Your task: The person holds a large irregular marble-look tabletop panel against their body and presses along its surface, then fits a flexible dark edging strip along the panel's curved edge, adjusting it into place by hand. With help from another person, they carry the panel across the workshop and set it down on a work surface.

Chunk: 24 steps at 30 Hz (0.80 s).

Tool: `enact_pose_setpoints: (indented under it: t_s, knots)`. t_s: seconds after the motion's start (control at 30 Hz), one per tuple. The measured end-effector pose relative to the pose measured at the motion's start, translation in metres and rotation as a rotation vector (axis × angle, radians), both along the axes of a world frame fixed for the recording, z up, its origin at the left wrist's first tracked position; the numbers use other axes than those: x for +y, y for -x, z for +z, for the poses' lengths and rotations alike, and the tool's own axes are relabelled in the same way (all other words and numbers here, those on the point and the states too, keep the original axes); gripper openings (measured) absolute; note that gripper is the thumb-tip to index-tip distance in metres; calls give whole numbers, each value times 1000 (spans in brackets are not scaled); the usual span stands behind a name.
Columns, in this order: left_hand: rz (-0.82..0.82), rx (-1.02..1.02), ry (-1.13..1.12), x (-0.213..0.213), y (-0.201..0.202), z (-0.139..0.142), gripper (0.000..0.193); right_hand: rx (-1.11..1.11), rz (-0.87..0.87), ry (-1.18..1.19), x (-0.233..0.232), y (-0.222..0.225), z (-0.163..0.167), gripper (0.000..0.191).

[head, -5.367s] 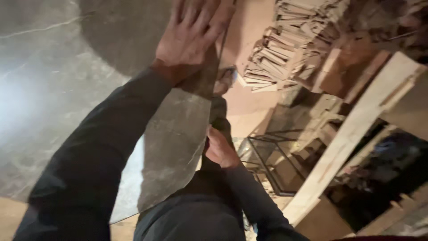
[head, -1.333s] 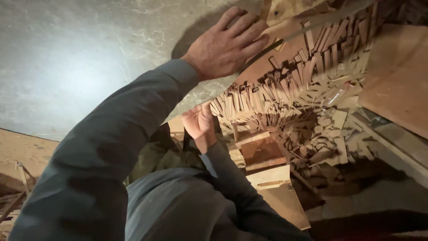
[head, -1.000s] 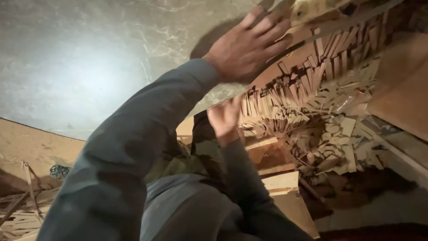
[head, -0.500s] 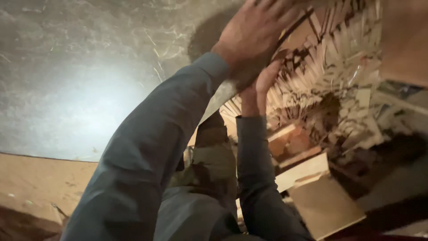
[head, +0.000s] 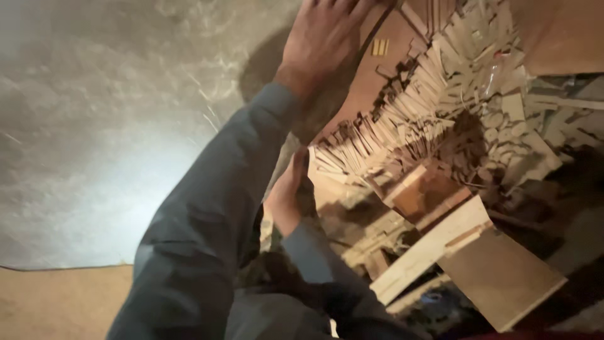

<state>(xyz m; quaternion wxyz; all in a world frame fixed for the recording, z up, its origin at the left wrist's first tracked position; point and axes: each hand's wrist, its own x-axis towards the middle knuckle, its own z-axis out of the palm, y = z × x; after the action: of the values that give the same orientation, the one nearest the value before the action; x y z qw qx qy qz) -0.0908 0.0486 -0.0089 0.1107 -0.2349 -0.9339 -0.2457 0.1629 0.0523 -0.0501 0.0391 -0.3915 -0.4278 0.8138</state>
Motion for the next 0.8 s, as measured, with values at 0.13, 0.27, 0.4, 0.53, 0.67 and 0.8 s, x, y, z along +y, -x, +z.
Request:
enact_pose_setpoints:
  t_s: [0.13, 0.27, 0.4, 0.53, 0.67, 0.8]
  knots:
    - [30, 114, 26, 1, 10, 2, 52, 1, 159, 45, -41, -40, 35, 66]
    - [11, 79, -28, -3, 16, 19, 55, 53, 377, 101, -55, -58, 50, 64]
    - [101, -488, -183, -5, 5, 44, 39, 214, 555, 89, -17, -44, 45, 62]
    - [220, -649, -1162, -43, -84, 59, 49, -239, 522, 153, 58, 9, 40, 44]
    - [1012, -553, -958, -124, -237, 81, 42, -94, 498, 279, 137, 108, 38, 29]
    - [1545, -188, -274, -176, -384, 99, 61, -71, 826, -40, 174, 196, 45, 36]
